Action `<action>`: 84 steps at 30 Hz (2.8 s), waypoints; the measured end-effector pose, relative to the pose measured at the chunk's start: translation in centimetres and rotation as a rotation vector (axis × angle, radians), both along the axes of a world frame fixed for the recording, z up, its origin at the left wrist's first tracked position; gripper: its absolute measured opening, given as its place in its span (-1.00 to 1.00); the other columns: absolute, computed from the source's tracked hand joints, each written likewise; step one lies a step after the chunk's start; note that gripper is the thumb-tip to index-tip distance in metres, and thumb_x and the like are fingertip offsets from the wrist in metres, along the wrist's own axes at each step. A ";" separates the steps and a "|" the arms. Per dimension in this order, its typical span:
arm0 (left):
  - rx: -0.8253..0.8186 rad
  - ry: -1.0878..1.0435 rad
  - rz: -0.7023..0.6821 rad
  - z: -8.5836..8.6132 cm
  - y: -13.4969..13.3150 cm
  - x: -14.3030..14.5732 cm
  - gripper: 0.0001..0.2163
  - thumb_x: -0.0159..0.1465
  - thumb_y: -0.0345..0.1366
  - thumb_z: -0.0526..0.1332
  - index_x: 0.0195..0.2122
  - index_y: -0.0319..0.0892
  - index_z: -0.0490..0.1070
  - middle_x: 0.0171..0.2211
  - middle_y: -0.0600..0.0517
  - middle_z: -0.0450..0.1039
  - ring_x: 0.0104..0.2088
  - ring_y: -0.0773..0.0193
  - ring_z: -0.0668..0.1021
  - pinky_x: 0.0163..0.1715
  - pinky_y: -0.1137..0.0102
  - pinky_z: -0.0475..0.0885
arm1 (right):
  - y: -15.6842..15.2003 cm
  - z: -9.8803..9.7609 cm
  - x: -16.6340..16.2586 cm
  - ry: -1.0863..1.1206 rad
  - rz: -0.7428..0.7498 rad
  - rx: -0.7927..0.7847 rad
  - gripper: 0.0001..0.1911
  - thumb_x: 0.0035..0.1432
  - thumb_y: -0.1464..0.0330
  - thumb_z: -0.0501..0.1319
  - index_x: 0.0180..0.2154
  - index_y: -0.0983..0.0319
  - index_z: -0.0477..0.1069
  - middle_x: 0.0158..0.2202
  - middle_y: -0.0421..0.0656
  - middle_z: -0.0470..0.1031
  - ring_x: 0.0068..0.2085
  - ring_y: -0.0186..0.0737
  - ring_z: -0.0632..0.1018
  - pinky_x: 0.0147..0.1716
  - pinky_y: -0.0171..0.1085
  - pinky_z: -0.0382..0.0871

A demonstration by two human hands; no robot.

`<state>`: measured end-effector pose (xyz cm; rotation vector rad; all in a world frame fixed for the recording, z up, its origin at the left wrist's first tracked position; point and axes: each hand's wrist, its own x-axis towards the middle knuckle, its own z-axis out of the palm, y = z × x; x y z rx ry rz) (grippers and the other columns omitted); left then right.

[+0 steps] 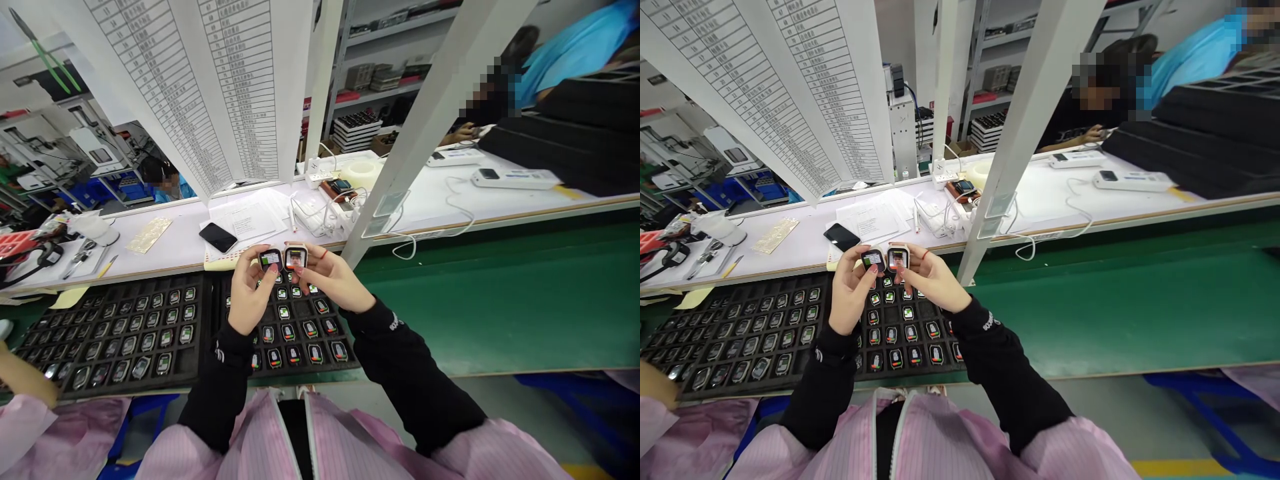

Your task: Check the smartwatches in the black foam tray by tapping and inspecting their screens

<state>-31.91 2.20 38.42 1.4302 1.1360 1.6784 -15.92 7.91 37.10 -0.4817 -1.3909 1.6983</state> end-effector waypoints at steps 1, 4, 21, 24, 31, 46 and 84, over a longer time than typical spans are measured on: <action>-0.006 -0.005 0.000 0.0 0.0 0.0 -0.71 0.23 -0.19 0.29 -0.05 -0.10 0.34 -0.04 -0.04 0.37 -0.24 0.32 0.51 -0.25 0.42 0.48 | 0.0 -0.1 0.0 0.000 -0.003 0.002 -0.42 0.06 0.28 0.37 0.10 0.22 0.30 -0.26 -0.13 0.45 -0.39 -0.33 0.48 -0.58 -0.39 0.38; -0.019 -0.031 0.010 0.0 0.0 0.0 -0.74 0.25 -0.17 0.26 -0.08 -0.11 0.35 -0.08 -0.03 0.38 -0.31 0.36 0.49 -0.29 0.43 0.49 | 0.1 -0.1 -0.1 0.004 -0.014 -0.007 -0.44 0.06 0.25 0.37 0.07 0.24 0.31 -0.26 -0.13 0.47 -0.42 -0.35 0.48 -0.60 -0.39 0.36; -0.042 0.016 0.003 -0.5 0.0 0.0 -0.69 0.19 -0.27 0.32 -0.06 -0.09 0.32 -0.06 -0.01 0.36 -0.18 0.30 0.50 -0.21 0.44 0.44 | 0.2 0.6 -0.2 -0.029 0.005 0.008 -0.46 0.10 0.22 0.32 0.07 0.27 0.32 -0.37 -0.17 0.44 -0.47 -0.37 0.44 -0.58 -0.37 0.33; -0.047 0.017 0.014 -0.5 0.1 0.1 -0.70 0.19 -0.25 0.32 -0.07 -0.11 0.33 -0.07 -0.02 0.37 -0.20 0.30 0.49 -0.24 0.43 0.44 | 0.2 0.5 -0.3 -0.032 -0.015 -0.017 -0.48 0.12 0.18 0.31 0.06 0.27 0.35 -0.40 -0.20 0.42 -0.48 -0.36 0.43 -0.60 -0.38 0.31; -0.064 0.008 0.077 -1.3 0.6 0.0 -0.74 0.20 -0.20 0.30 -0.13 -0.14 0.35 -0.13 -0.02 0.39 -0.27 0.31 0.49 -0.32 0.43 0.46 | 0.5 -0.4 -0.4 -0.049 -0.023 -0.003 -0.44 0.07 0.20 0.35 0.07 0.25 0.32 -0.37 -0.18 0.43 -0.45 -0.37 0.44 -0.60 -0.40 0.34; -0.672 0.058 0.110 -18.0 1.1 -4.1 -0.54 0.09 -0.45 0.30 0.02 -0.17 0.26 -0.07 -0.06 0.42 -0.27 0.36 0.55 -0.17 0.42 0.47 | 1.7 -16.0 1.6 -0.568 0.037 -0.180 -0.29 0.14 0.36 0.22 0.27 0.26 0.03 -0.09 -0.08 0.41 -0.24 -0.27 0.55 -0.31 -0.21 0.56; -1.113 0.811 0.552 -31.2 5.7 -15.0 -0.27 0.02 -0.42 0.30 0.23 -0.33 0.07 0.11 -0.31 0.24 0.20 -0.10 0.30 0.22 0.11 0.14 | 3.7 -27.0 -6.2 -1.263 -0.018 -0.002 -0.79 0.31 0.26 0.16 -0.12 0.24 0.43 -0.10 -0.11 0.48 -0.13 -0.23 0.53 -0.12 -0.18 0.47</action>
